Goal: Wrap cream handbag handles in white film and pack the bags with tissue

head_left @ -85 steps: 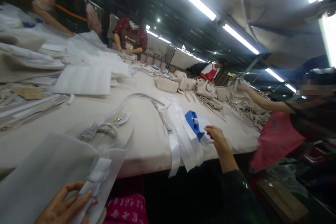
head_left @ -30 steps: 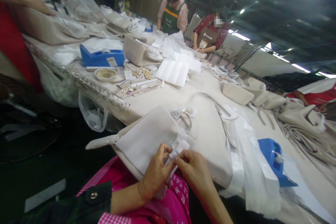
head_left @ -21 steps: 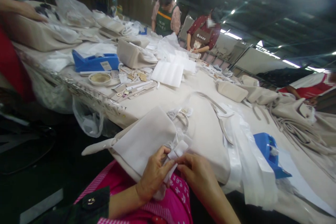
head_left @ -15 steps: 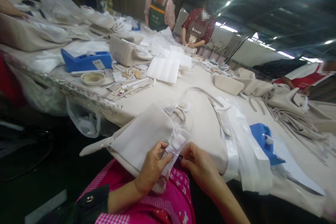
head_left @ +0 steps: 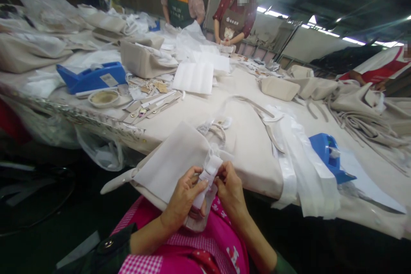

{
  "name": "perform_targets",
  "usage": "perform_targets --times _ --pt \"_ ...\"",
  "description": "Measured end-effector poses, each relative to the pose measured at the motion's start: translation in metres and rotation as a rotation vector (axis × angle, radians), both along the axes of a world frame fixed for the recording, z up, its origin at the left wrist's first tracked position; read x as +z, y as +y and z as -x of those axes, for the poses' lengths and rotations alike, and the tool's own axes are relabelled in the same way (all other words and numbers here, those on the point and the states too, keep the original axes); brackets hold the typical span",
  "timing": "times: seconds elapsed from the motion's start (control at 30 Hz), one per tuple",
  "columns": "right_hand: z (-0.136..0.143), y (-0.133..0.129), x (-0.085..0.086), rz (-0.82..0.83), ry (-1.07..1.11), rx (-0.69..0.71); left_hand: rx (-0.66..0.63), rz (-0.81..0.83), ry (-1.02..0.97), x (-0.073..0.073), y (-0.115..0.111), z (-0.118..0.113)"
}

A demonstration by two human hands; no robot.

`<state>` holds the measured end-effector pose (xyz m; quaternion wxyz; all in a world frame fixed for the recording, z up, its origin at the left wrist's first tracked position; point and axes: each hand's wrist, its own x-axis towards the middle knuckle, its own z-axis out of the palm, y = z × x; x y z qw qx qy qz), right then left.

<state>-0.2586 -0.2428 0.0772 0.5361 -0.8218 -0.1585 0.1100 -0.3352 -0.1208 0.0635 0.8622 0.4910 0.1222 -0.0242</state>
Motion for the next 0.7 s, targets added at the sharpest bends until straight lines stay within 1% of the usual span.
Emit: perform_targets --times 0.07,0.13,0.2,0.3,0.37,0.47,0.6,0.7 --pt "0.006 0.005 -0.004 0.005 -0.014 -0.077 0.012 0.015 0.009 0.001 -0.001 -0.001" --pt "0.01 0.007 -0.008 -0.043 0.041 -0.139 0.028 0.031 0.012 0.001 -0.003 -0.002" --pt "0.014 0.008 -0.01 -0.18 0.165 -0.161 0.036 0.037 0.011 0.0 -0.003 -0.003" --pt "0.02 0.004 -0.009 -0.464 0.365 -0.122 0.029 0.033 0.004 -0.002 -0.004 -0.002" --pt "0.024 0.002 -0.007 -0.55 0.419 -0.097 0.022 0.034 -0.008 -0.002 -0.005 -0.002" --pt "0.027 0.002 -0.006 -0.537 0.423 -0.111 0.002 0.046 -0.029 0.0 -0.003 -0.001" --pt "0.026 0.007 -0.008 -0.539 0.421 -0.133 -0.054 0.113 -0.038 0.003 0.001 -0.001" --pt "0.026 0.009 -0.009 -0.523 0.405 -0.152 -0.082 0.103 0.007 0.004 0.003 -0.002"
